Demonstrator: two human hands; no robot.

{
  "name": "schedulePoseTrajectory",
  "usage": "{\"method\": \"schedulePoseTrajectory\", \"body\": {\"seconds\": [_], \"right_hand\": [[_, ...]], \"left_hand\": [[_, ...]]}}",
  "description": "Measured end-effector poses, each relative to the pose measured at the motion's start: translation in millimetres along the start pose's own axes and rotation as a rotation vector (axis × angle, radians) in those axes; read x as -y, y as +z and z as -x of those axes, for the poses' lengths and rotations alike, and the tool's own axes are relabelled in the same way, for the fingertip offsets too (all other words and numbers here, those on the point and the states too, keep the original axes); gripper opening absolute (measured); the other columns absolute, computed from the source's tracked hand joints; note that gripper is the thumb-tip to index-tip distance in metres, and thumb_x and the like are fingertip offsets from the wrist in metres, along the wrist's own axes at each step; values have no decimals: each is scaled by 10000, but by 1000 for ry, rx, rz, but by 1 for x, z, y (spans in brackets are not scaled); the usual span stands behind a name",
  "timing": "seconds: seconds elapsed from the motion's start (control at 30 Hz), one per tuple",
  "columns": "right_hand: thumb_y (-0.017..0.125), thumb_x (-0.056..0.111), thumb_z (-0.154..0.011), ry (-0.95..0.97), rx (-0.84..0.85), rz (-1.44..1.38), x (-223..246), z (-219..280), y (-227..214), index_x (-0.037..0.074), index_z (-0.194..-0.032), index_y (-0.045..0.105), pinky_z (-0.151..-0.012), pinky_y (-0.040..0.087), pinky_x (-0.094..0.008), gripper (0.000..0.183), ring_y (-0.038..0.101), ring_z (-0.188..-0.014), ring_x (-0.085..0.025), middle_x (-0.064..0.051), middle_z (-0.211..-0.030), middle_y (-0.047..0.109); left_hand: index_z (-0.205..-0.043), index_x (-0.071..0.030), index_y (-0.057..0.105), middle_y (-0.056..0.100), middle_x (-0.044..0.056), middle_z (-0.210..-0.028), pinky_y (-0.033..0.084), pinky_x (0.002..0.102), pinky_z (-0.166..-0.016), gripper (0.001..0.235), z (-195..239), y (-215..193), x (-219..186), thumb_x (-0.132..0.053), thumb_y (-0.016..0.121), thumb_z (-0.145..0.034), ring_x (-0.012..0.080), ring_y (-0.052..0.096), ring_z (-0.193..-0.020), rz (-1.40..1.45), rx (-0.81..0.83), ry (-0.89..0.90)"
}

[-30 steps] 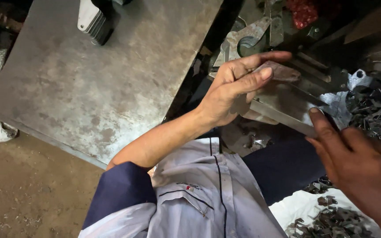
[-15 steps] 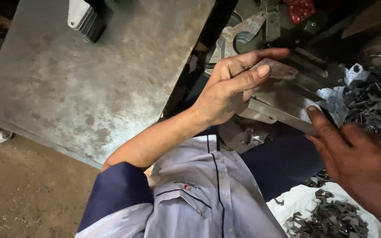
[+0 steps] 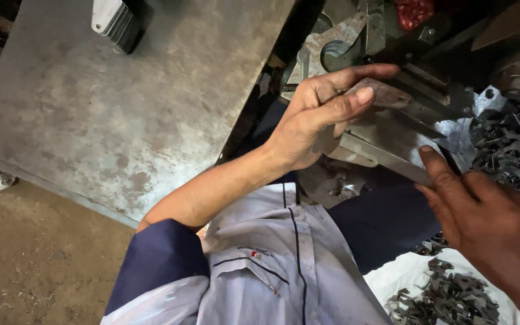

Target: Operating a manual or semi-automatic stamping press to shape small metal components and inspecting the finished pieces.

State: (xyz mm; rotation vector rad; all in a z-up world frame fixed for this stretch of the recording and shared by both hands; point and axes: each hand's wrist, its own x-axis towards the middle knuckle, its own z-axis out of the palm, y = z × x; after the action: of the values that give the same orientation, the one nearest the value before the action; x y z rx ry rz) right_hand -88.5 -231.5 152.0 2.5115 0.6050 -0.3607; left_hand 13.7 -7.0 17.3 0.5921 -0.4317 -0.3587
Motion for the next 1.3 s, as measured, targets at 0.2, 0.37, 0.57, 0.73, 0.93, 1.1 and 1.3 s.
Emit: {"method": "schedulePoseTrajectory", "body": {"seconds": [0.2, 0.37, 0.57, 0.73, 0.93, 1.1, 1.3], "right_hand": [[696, 384, -917, 19, 1, -88, -3, -3, 3, 174, -1498, 618, -459, 556, -290, 622, 646, -477, -112, -46, -678, 635], [619, 460, -936, -34, 123, 16, -5, -11, -6, 220, -1531, 555, -462, 588, -290, 644, 671, -467, -127, -45, -743, 682], [624, 476, -939, -50, 67, -51, -8, -17, 10, 267, -1503, 553, -473, 624, -313, 605, 739, -525, -162, -97, -920, 771], [662, 455, -883, -90, -69, -53, -8, -19, 8, 237, -1483, 608, -453, 612, -318, 641, 736, -521, -179, -108, -875, 775], [693, 458, -900, -62, 51, -57, -9, -22, 5, 254, -1532, 566, -429, 585, -268, 676, 689, -473, -114, -57, -795, 739], [690, 491, -919, -92, 61, 32, -9, -22, 12, 210, -1513, 532, -425, 563, -232, 676, 642, -456, -66, -39, -780, 716], [705, 443, -894, -114, 10, -3, -8, -21, 14, 168, -1512, 559, -432, 566, -241, 691, 649, -475, -84, -42, -740, 702]], "left_hand": [[-1397, 196, 513, 669, 155, -1040, 428, 327, -1163, 497, 4, 4, -9, -189, 650, -1114, 206, 651, -1228, 48, 25, -21], [-1455, 165, 482, 699, 209, -1208, 447, 347, -1173, 564, 2, 9, -26, -227, 660, -1090, 236, 647, -1277, 9, 38, -51], [-1290, 113, 584, 658, 234, -1294, 473, 362, -1154, 428, 3, 5, -29, -241, 672, -1066, 221, 647, -1247, -30, -9, -41], [-763, 47, 595, 616, 285, -1363, 492, 376, -1056, 391, 4, 0, -25, -197, 666, -1059, 208, 626, -1120, -113, -67, 13], [-949, 71, 611, 571, 267, -1408, 491, 356, -1129, 279, 4, 6, -33, -182, 653, -1057, 253, 657, -1250, -49, -13, 8], [-1429, 188, 502, 678, 275, -1290, 493, 340, -1148, 526, 5, 3, -32, -191, 658, -1099, 266, 671, -1233, -47, 10, -47], [-1124, 109, 608, 598, 277, -1402, 518, 341, -1096, 327, 4, 7, -36, -206, 678, -1071, 237, 675, -1191, -53, -6, -11]]}}
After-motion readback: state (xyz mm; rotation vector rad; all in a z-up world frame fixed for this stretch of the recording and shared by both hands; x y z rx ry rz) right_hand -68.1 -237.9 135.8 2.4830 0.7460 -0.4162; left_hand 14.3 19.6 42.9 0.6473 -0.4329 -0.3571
